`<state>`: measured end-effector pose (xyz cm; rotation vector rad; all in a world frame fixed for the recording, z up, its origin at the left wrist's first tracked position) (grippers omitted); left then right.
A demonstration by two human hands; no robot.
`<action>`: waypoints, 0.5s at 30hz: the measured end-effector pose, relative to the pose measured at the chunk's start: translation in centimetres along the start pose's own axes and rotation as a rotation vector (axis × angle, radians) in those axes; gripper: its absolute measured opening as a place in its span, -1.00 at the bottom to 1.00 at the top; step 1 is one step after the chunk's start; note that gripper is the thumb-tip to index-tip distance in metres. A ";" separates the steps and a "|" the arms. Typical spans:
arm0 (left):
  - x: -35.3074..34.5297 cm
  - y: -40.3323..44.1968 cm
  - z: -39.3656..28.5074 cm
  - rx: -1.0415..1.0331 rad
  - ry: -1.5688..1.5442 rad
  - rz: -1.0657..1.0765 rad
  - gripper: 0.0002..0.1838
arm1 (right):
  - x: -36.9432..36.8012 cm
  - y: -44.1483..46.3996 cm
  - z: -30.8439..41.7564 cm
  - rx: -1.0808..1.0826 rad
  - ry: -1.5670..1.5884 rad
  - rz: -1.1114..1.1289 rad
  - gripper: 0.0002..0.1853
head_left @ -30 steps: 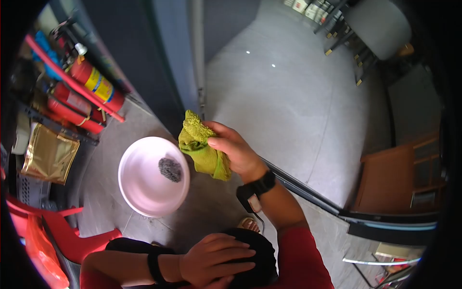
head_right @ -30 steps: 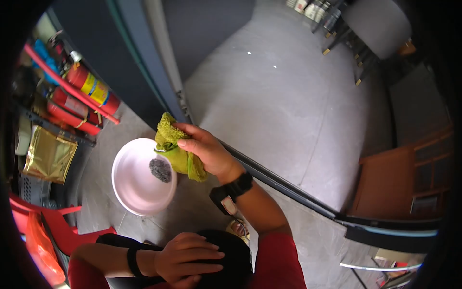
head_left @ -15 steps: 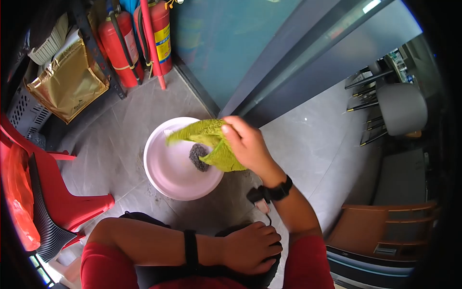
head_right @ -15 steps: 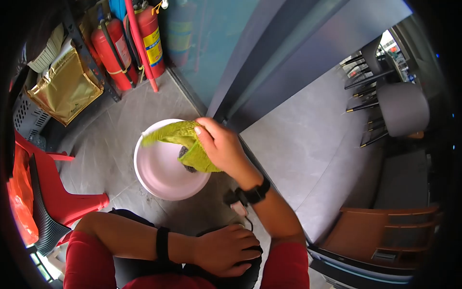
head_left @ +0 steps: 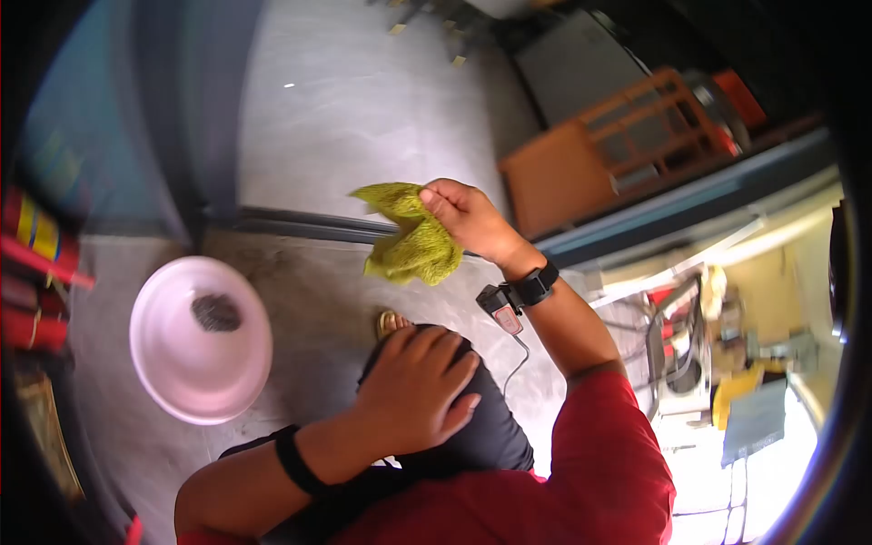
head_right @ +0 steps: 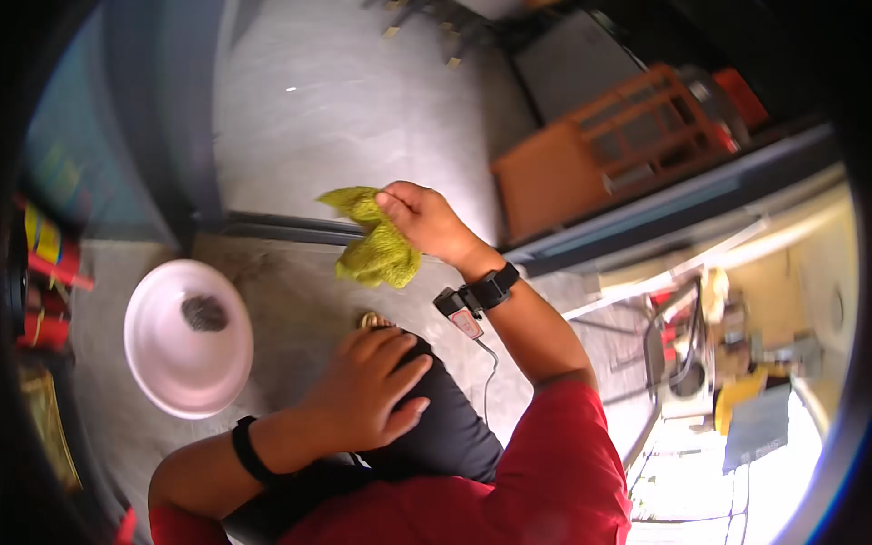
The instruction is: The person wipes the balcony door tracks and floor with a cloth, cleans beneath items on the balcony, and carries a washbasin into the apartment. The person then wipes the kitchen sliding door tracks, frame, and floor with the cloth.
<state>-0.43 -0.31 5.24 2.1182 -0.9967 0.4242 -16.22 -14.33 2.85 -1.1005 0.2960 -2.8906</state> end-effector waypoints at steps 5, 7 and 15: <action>-2.9 0.2 -1.4 -0.087 0.196 0.209 -0.38 | 13.6 -10.7 -11.8 -0.185 0.300 -0.482 -0.64; -4.5 -0.1 -0.5 -0.098 0.191 0.315 -0.34 | 16.9 -14.9 -17.3 -0.287 0.374 -0.698 -0.62; -10.0 4.9 1.0 -0.206 0.302 0.348 -0.42 | 21.1 -25.7 -42.4 -0.451 1.054 -1.158 -0.60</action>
Point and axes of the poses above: each hand's wrist, its own y-axis towards the middle knuckle, its own x-axis out of the back of the hand, z = x × y, the point moved 9 cm from there along y, towards the middle knuckle, and after that the axes turned 6 degrees about y, right-handed, at the moved point
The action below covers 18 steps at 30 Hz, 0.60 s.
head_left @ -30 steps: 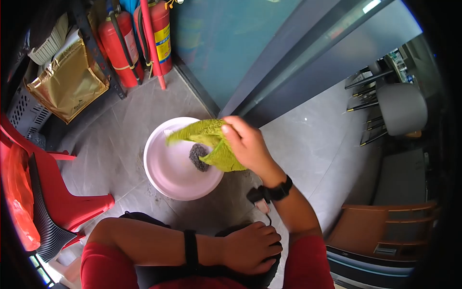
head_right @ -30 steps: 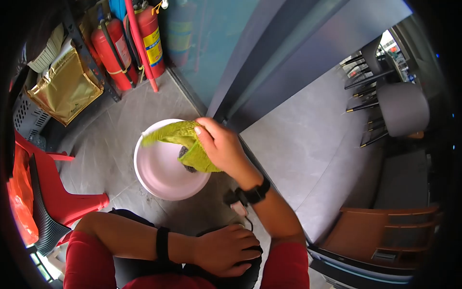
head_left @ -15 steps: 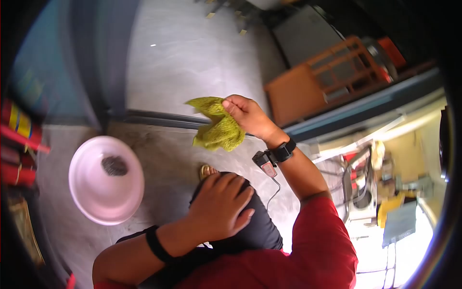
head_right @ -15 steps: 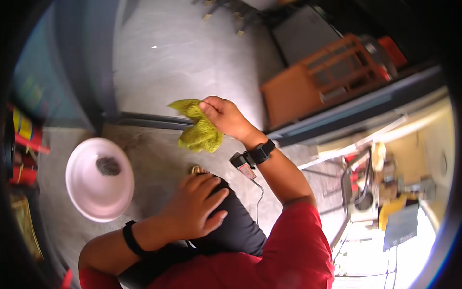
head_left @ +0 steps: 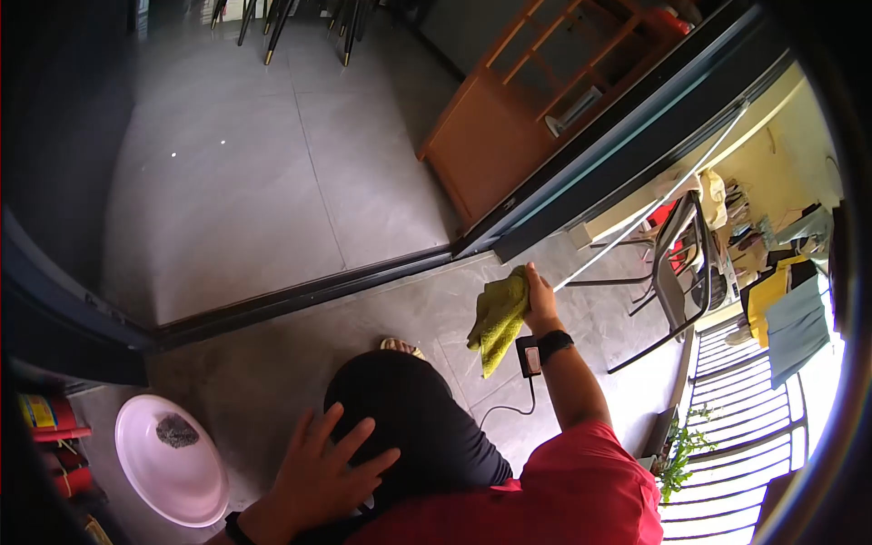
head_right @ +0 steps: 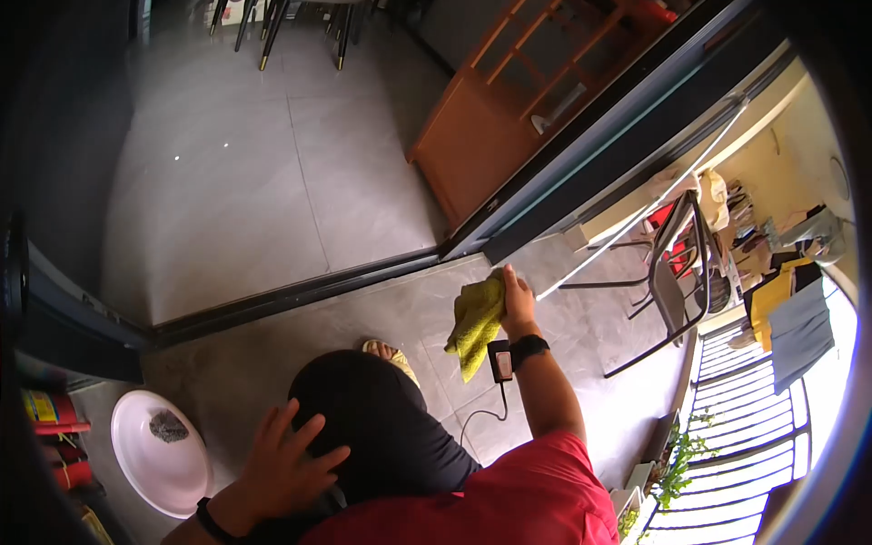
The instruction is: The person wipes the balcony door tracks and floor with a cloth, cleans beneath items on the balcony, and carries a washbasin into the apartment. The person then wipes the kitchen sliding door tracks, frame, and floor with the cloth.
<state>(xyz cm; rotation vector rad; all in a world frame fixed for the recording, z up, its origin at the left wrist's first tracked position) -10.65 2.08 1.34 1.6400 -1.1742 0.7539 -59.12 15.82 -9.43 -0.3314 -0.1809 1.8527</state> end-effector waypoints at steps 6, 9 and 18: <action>-4.5 5.1 0.5 0.015 -0.054 -0.243 -0.57 | 7.8 12.9 -6.9 -0.071 0.159 -0.117 -0.79; -5.6 7.1 1.1 0.039 -0.080 -0.243 -0.63 | 8.2 18.6 -6.1 -0.035 0.157 -0.184 -0.76; -6.7 12.8 3.2 0.126 -0.052 -0.085 -0.61 | 8.9 34.0 -15.1 0.237 -0.847 -0.198 -0.56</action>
Point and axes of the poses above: each hand's wrist, its own y-axis towards the middle knuckle, its own x-axis out of the back of the hand, z = x × y, the point moved 9 cm from there along y, towards the middle knuckle, and after that the axes turned 6 degrees about y, right-handed, at the moved point
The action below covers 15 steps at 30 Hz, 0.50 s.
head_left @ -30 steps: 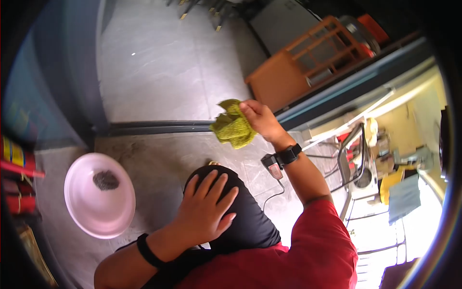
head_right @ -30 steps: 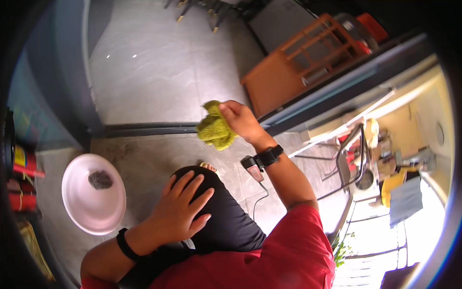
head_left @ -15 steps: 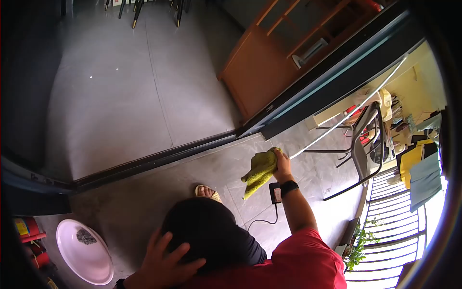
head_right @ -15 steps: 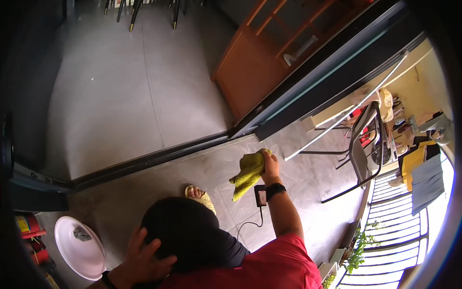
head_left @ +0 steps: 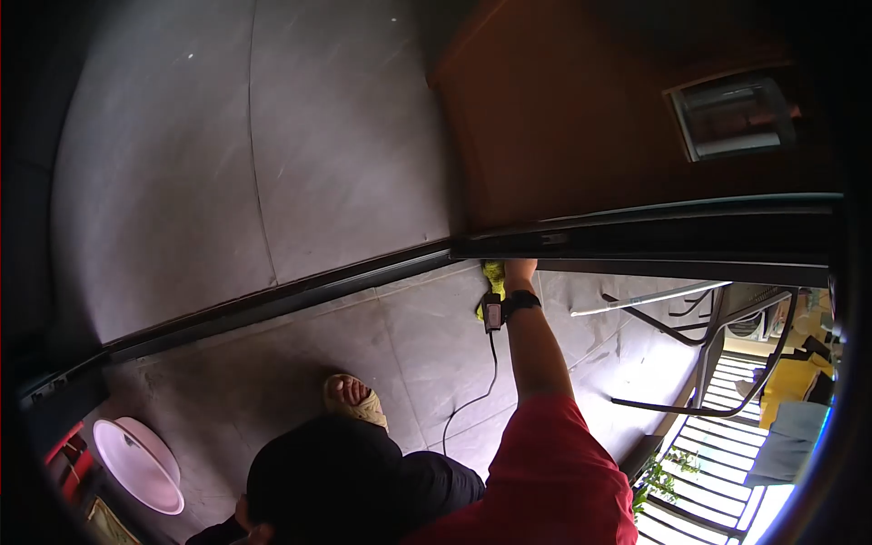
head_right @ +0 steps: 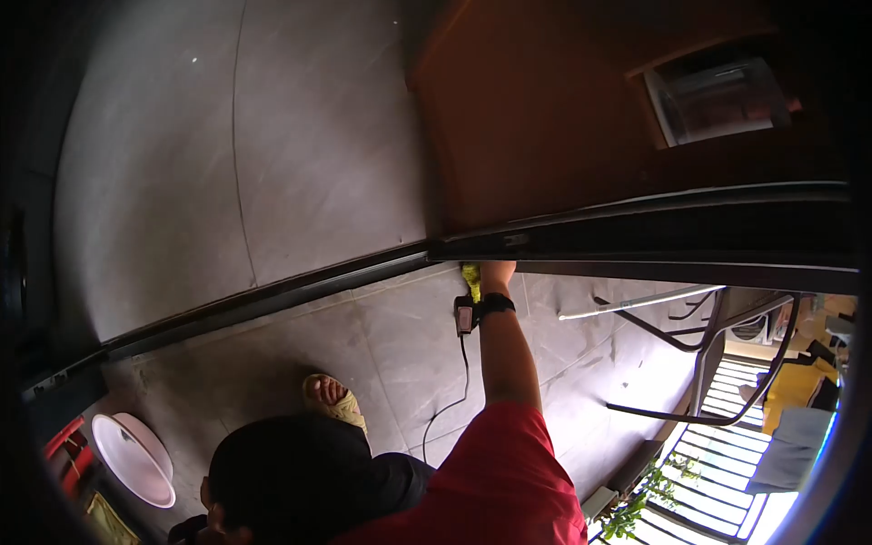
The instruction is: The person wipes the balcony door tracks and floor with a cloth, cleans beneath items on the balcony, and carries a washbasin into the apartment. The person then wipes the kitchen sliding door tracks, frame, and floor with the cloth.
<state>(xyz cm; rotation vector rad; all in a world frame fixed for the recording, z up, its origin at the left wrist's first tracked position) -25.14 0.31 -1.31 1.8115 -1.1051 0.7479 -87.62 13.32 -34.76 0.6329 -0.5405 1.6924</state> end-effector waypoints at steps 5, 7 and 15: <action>-0.1 0.3 0.0 0.062 0.028 -0.003 -0.60 | -2.6 0.1 -4.5 -0.110 0.192 0.122 -0.60; 0.1 0.5 -0.2 0.080 0.032 -0.010 -0.60 | -2.5 -2.2 -2.4 -0.357 0.535 0.172 -0.65; -0.1 1.1 1.7 0.046 -0.080 0.029 -0.59 | -3.1 -2.6 -0.8 -0.309 0.113 0.640 -0.64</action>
Point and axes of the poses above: each hand's wrist, its own y-axis towards the middle knuckle, its own x-axis out of the back of the hand, z = x × y, the point moved 9 cm from there along y, towards the middle knuckle, and after that the axes turned 6 degrees about y, right-handed, at the moved point
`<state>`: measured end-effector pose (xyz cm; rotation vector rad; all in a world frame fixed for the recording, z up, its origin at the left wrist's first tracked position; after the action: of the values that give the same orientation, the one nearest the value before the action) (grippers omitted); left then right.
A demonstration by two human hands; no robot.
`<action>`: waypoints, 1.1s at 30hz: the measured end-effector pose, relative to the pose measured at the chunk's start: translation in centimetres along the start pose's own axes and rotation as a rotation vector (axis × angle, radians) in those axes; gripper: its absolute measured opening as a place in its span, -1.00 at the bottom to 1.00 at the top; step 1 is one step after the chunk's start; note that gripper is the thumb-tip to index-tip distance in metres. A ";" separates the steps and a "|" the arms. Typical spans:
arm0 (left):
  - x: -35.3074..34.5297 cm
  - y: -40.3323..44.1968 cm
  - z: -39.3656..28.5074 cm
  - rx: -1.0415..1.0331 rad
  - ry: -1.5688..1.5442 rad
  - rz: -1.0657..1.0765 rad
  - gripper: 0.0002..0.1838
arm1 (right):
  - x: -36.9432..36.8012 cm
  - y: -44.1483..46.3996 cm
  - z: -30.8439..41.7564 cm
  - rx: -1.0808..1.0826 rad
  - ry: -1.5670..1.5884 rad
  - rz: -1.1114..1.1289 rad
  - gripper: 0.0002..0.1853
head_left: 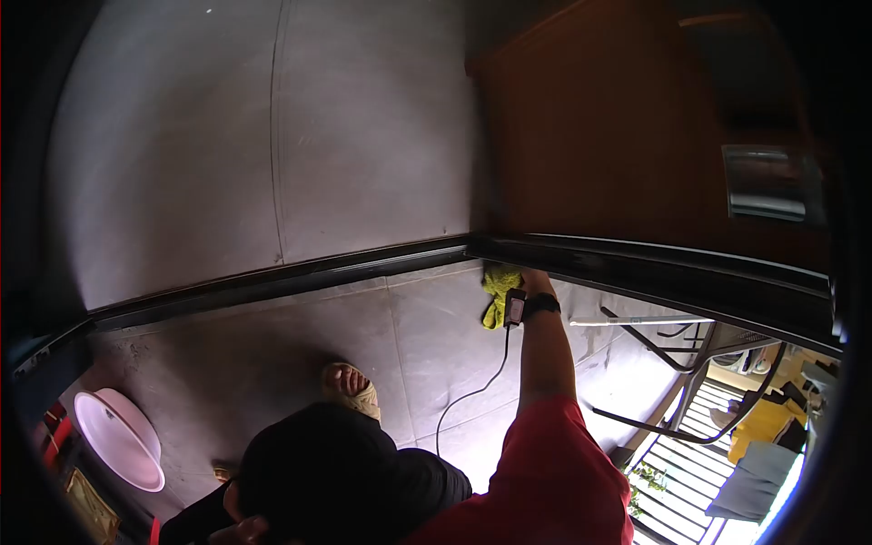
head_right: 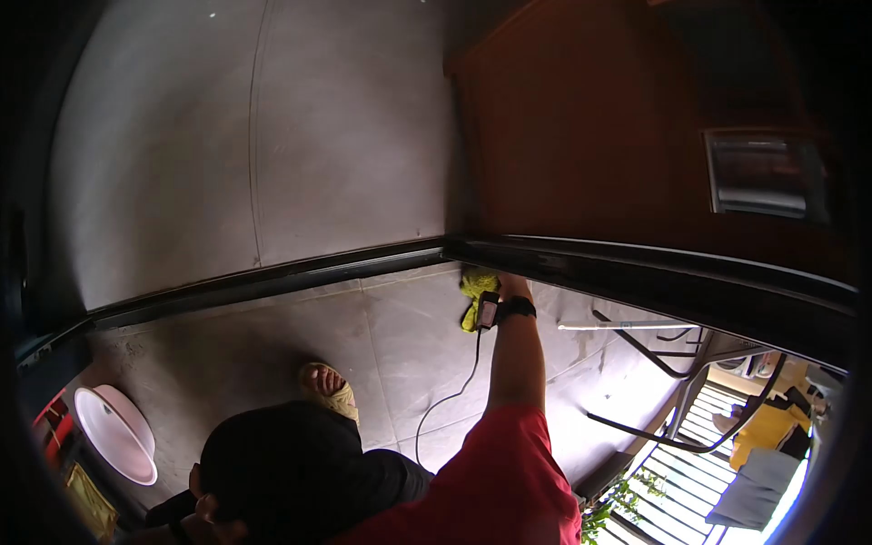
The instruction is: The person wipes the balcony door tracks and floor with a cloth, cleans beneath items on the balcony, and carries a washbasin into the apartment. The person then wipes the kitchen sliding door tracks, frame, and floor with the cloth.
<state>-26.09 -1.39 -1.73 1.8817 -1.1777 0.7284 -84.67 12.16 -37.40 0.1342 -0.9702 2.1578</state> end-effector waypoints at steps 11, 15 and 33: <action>-0.5 2.3 -1.4 -0.260 0.017 -0.026 -0.47 | -9.4 -5.8 0.4 -0.166 0.421 0.154 -0.63; -0.8 2.4 -2.0 -0.302 0.036 0.007 -0.45 | -2.4 -5.8 2.7 0.016 0.076 -0.224 -0.65; -0.8 2.2 -2.2 -0.302 0.078 -0.020 -0.41 | -7.4 -7.8 7.5 0.728 -0.798 -0.259 -0.65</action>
<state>-28.54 0.28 -0.50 1.5990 -1.1476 0.5716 -75.62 5.99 -30.16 1.4636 -0.4520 2.1158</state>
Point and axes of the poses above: each hand's wrist, its own y-axis towards the middle knuckle, its own x-axis out of the back of the hand, z = x × y, the point moved 9 cm from there along y, towards the middle knuckle, and after that the axes turned 6 degrees about y, right-handed, at the moved point
